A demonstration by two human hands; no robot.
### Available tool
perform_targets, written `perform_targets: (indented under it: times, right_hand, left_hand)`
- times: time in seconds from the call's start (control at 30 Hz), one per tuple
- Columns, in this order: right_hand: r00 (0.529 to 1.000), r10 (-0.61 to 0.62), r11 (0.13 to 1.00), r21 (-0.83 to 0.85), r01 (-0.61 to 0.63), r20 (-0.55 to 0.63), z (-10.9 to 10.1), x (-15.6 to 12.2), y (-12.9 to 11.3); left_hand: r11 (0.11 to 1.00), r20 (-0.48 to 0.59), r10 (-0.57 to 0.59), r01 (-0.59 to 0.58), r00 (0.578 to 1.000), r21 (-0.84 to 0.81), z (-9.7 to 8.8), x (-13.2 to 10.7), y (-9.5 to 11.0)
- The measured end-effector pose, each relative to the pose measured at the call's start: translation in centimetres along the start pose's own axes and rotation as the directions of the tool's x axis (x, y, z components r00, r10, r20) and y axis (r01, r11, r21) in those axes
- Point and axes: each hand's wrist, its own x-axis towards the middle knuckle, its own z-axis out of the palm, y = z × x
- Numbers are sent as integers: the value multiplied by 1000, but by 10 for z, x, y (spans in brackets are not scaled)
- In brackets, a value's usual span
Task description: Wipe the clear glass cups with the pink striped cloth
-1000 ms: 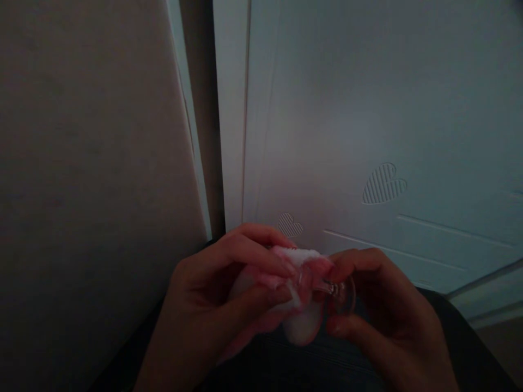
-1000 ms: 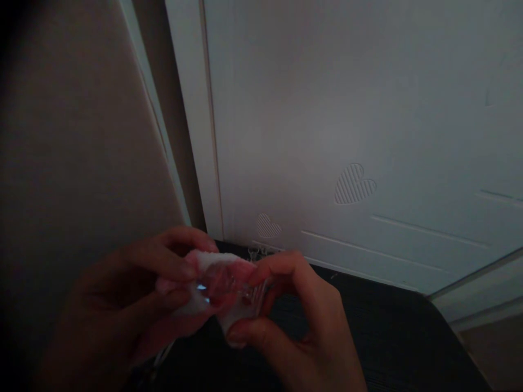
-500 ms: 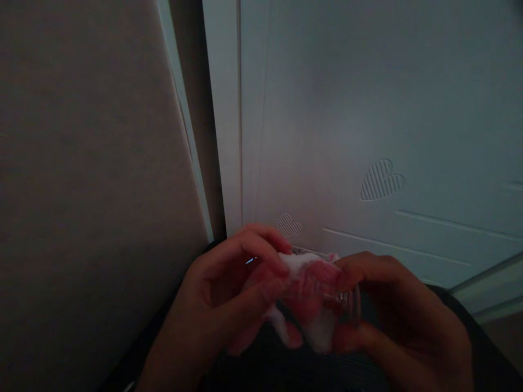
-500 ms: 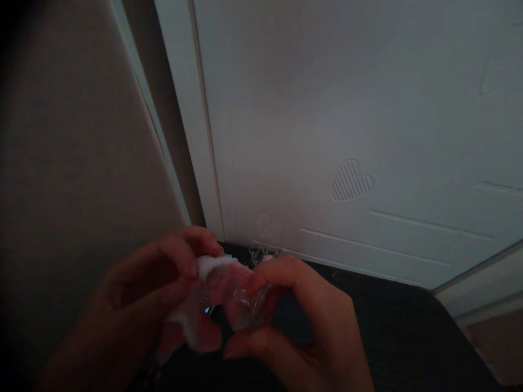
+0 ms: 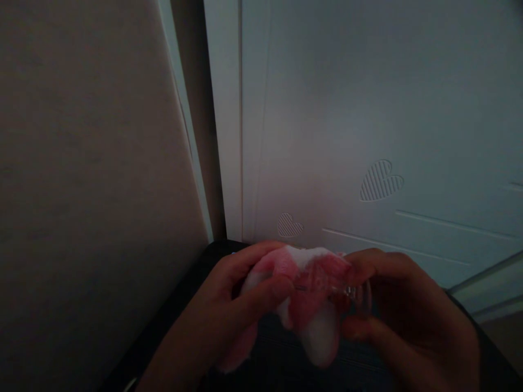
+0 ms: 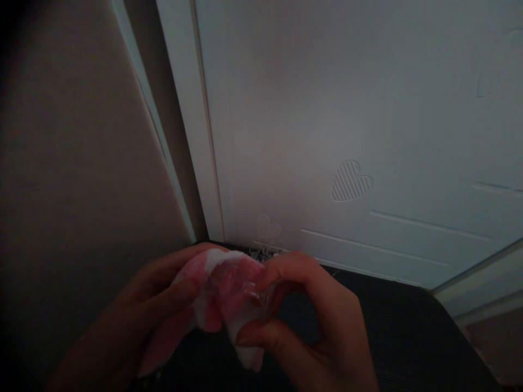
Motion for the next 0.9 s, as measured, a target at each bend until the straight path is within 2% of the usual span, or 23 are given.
perform_targets:
  times: [0.1,0.2,0.33,0.43,0.47,0.5,0.57,0.67,0.7,0.77,0.9]
  right_hand:
    - [993,-25,1000,10,24,112,-6,1,2]
    - [993,-8,1000,21,6,121,-7,0,1]
    - [989,116,992,48,-121,95,-10,-4,4]
    - [979,-8,999,42,0,205,-17,-4,13]
    - [975,-109,993,73,97,192,-19,-4,16]
    - [957,-175,982,112,153,232,-21,-3,18]
    - [977,-43,999,28,39,211,-23,0,17]
    - [962,14,998,56,-31,274,-19,8,9]
    - [970,57,996,52,-71,235,-17,11,6]
    - [965,55,997,35,-66,255,-13,15,2]
    - [966,52,998,-32,-45,252,-10,15,6]
  left_hand:
    - [998,-48,10,-14,999,-67,1,-1,4]
    - [996,-63,1,-6,998,-84,3,-3,8]
    - [994,-87,-2,-8,996,-110,1,-5,5]
    - [992,-17,6,-8,1000,-127,-3,-7,2]
    - [993,16,11,-9,1000,-117,-4,-7,2]
    - [994,50,17,-11,999,-112,-4,-7,2]
    - [993,67,30,-23,997,-115,-2,-7,4]
    - [990,-26,33,-37,999,-138,5,-7,10]
    - [989,-48,35,-41,998,-145,7,-7,13]
    - [987,-26,2,-6,1000,-162,10,-7,18]
    - [981,64,-136,144,989,-133,7,-6,28]
